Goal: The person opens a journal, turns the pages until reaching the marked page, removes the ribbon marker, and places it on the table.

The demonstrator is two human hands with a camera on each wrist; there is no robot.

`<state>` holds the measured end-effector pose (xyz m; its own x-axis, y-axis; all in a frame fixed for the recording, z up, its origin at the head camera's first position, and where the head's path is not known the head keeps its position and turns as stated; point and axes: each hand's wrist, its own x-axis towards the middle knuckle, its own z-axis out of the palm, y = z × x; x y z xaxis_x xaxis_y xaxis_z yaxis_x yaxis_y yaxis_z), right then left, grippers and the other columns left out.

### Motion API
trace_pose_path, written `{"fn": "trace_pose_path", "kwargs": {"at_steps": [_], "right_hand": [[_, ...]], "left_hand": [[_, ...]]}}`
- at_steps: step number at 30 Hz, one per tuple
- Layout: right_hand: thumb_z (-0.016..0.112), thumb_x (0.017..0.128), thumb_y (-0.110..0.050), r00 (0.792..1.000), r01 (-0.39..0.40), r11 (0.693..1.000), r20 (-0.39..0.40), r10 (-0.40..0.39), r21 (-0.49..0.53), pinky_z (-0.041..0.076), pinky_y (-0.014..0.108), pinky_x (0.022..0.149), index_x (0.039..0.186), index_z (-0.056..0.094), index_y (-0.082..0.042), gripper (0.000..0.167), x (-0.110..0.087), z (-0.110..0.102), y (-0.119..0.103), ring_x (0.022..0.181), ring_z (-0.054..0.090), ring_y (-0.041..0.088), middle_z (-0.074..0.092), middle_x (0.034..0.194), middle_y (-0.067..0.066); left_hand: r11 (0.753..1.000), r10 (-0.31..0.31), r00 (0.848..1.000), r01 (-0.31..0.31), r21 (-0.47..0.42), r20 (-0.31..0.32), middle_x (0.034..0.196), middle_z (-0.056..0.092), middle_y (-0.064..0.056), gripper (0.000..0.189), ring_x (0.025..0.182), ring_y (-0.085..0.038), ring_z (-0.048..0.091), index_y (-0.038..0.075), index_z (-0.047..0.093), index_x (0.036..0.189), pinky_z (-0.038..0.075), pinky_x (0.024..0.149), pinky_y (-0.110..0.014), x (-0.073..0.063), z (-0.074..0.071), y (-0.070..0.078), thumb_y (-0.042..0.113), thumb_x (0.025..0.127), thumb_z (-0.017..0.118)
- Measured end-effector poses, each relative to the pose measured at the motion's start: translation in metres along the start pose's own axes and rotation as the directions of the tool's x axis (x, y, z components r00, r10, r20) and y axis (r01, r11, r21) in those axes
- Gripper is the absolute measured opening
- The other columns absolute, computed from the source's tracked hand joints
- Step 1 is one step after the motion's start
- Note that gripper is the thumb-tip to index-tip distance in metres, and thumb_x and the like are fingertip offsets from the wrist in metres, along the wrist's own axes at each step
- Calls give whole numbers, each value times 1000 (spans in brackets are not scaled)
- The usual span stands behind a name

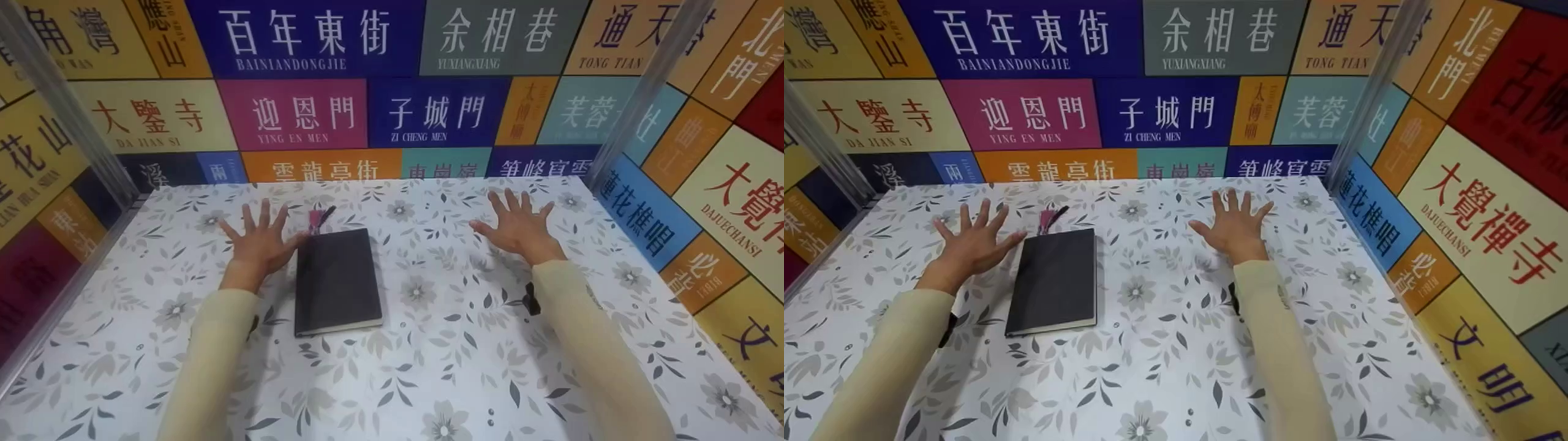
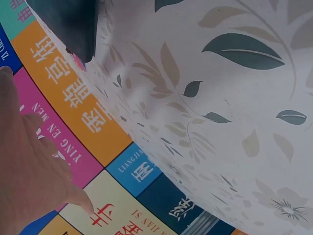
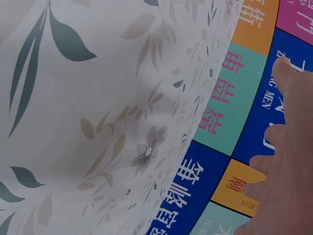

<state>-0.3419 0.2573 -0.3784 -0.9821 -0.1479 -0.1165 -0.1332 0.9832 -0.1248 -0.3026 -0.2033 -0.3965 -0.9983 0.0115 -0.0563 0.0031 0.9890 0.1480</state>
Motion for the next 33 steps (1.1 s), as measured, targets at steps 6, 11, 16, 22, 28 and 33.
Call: {"fn": "trace_pose_path", "kwargs": {"at_steps": [6,11,16,22,28,33], "right_hand": [[28,94,-78,1000,-1,1000,0,1,-9,-12,84,107,162,1,-14,97,0,-1,-2,152,-7,53,-2,168,23],[28,93,-79,1000,16,1000,0,-16,-12,-13,83,108,163,1,-16,98,0,0,-11,153,-6,51,-3,169,21],[30,93,-79,999,47,999,12,-47,-6,-15,82,108,163,1,-17,97,-2,0,-22,154,-8,49,-4,170,19],[30,94,-78,996,94,995,3,-93,-27,-12,82,110,163,3,-18,95,-6,1,-36,155,-7,47,-3,170,18],[32,96,-74,989,146,989,2,-146,11,-16,80,110,163,3,-20,91,-13,6,-50,155,-9,46,-2,170,16],[30,96,-75,982,188,982,-3,-188,21,-14,79,112,163,1,-24,89,-21,9,-62,156,-4,44,-1,171,13]], "left_hand": [[1000,2,1000,-2,-5,1,168,-6,-22,85,150,-55,-13,16,10,162,-15,107,-84,1,0,-2,69,98,28],[1000,23,1000,-22,-18,16,168,-7,-20,86,151,-54,-14,18,8,163,-16,107,-83,-2,0,-6,72,98,25],[998,61,998,-60,-37,21,169,-6,-18,85,151,-52,-14,20,10,162,-20,106,-82,-4,1,-9,73,97,24],[992,113,993,-111,-60,30,169,-9,-17,83,152,-51,-13,22,7,162,-23,105,-80,-9,2,-12,72,98,25],[987,139,989,-135,-92,42,170,-8,-14,83,153,-49,-13,23,8,162,-22,108,-79,-15,6,-14,72,98,26],[980,166,986,-160,-122,35,170,-2,-14,83,154,-49,-11,22,11,162,-19,109,-79,-22,11,-12,72,98,28]]}}
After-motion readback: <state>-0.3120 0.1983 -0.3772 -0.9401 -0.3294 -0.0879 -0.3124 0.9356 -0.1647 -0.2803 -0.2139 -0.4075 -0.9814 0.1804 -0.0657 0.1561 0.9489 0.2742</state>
